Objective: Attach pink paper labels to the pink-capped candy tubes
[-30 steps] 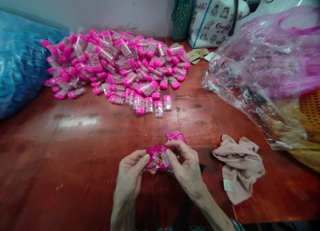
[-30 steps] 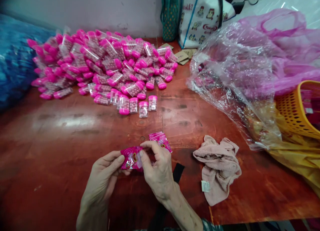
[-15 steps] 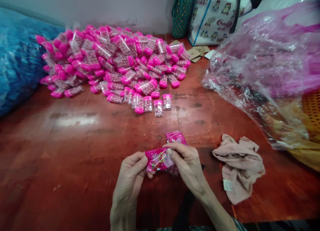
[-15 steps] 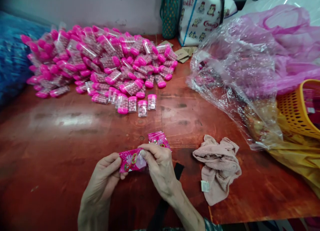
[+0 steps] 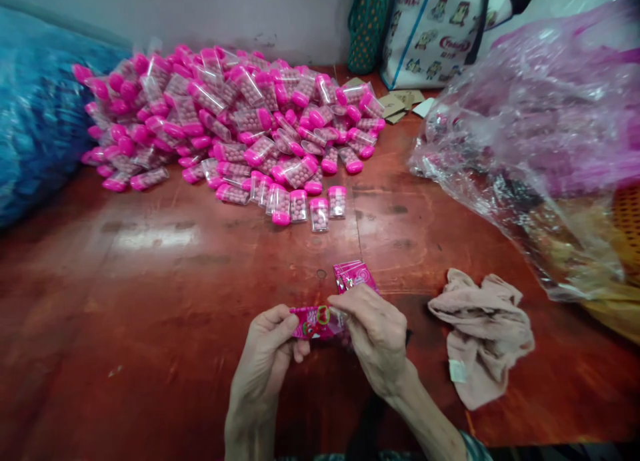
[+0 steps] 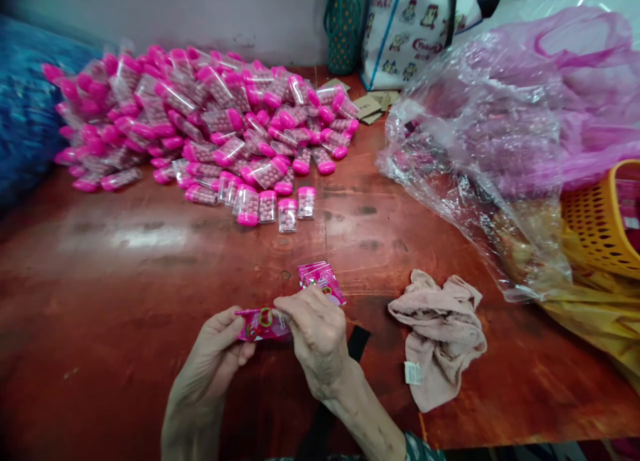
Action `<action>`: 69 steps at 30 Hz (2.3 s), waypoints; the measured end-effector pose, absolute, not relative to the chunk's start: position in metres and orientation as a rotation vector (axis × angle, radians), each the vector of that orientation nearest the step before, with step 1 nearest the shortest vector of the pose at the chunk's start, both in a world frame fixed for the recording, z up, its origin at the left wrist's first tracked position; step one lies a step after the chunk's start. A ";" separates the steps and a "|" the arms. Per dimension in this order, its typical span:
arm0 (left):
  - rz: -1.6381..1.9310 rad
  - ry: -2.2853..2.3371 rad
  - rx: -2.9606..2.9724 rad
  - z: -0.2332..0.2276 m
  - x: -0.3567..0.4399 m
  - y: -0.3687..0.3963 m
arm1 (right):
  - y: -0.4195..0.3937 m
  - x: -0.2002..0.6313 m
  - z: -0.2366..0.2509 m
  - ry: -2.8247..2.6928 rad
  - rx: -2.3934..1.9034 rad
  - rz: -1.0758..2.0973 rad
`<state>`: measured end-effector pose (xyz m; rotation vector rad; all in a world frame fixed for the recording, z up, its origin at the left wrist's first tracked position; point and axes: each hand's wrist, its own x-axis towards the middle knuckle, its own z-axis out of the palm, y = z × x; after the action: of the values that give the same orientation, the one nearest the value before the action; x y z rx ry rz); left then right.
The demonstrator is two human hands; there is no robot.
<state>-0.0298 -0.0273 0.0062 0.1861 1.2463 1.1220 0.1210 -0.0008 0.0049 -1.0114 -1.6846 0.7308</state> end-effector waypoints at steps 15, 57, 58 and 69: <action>1.128 1.238 0.455 0.015 -0.034 -0.028 | 0.000 0.120 0.013 -1.718 -1.003 1.208; 1.419 1.604 0.462 0.010 -0.050 -0.048 | 0.000 0.144 0.039 -1.506 -1.194 1.121; 1.416 1.615 0.481 0.011 -0.048 -0.048 | -0.003 0.136 0.040 -1.558 -1.124 1.176; 1.415 1.590 0.518 0.014 -0.033 -0.045 | -0.022 0.114 0.047 -1.663 -0.956 0.955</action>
<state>-0.0331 -0.0453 0.0143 0.5183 1.5898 1.4153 0.1142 -0.0219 0.0468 -0.9560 -1.6630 0.9548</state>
